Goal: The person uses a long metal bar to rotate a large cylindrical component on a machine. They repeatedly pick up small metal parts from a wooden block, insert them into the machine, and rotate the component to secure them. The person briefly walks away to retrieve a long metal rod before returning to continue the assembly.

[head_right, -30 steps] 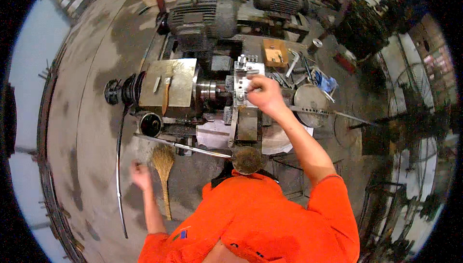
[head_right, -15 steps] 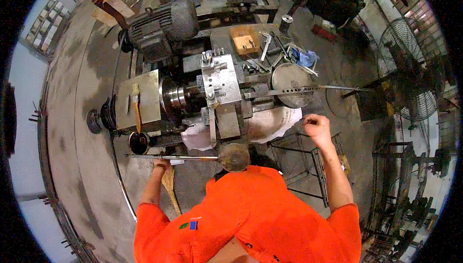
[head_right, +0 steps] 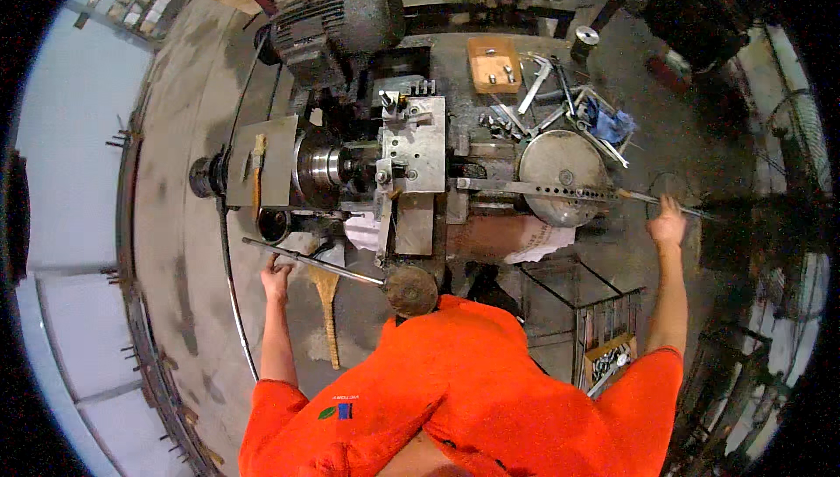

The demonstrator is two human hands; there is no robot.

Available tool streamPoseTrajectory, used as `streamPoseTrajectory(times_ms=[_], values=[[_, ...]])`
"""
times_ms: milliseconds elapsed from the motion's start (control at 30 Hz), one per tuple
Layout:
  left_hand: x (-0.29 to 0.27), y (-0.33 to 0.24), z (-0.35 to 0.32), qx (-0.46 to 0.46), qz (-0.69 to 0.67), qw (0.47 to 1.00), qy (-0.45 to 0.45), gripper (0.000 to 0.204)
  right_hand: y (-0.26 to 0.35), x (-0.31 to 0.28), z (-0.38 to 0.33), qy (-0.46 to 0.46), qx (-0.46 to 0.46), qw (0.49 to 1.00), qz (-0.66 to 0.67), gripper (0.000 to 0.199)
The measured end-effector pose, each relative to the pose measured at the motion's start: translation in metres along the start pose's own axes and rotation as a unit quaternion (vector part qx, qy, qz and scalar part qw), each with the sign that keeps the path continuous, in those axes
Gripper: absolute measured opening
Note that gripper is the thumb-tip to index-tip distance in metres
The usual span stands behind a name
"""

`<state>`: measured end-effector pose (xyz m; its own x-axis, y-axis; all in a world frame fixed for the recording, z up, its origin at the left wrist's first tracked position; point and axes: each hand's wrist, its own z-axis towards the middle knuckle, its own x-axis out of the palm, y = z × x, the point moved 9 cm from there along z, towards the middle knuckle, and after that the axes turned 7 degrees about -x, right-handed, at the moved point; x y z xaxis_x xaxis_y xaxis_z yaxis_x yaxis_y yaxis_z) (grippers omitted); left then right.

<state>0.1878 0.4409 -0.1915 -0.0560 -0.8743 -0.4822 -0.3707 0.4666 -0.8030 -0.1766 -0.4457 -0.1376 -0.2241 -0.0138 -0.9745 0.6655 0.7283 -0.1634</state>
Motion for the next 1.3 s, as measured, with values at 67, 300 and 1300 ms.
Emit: streamPoseTrajectory(times_ms=[67,300,1300], values=[[0.017,-0.02,-0.021,-0.079,-0.127,0.989,-0.005,0.046,-0.038,0.018,0.01,0.002,0.032,0.999,-0.008,0.067],[0.058,-0.016,-0.008,-0.143,-0.296,0.944,0.025,0.026,-0.067,0.05,-0.004,0.01,0.059,0.998,-0.006,0.059],[0.063,-0.003,0.011,-0.133,-0.447,0.866,-0.179,0.014,-0.011,0.106,-0.318,0.085,0.268,0.954,0.101,0.041]])
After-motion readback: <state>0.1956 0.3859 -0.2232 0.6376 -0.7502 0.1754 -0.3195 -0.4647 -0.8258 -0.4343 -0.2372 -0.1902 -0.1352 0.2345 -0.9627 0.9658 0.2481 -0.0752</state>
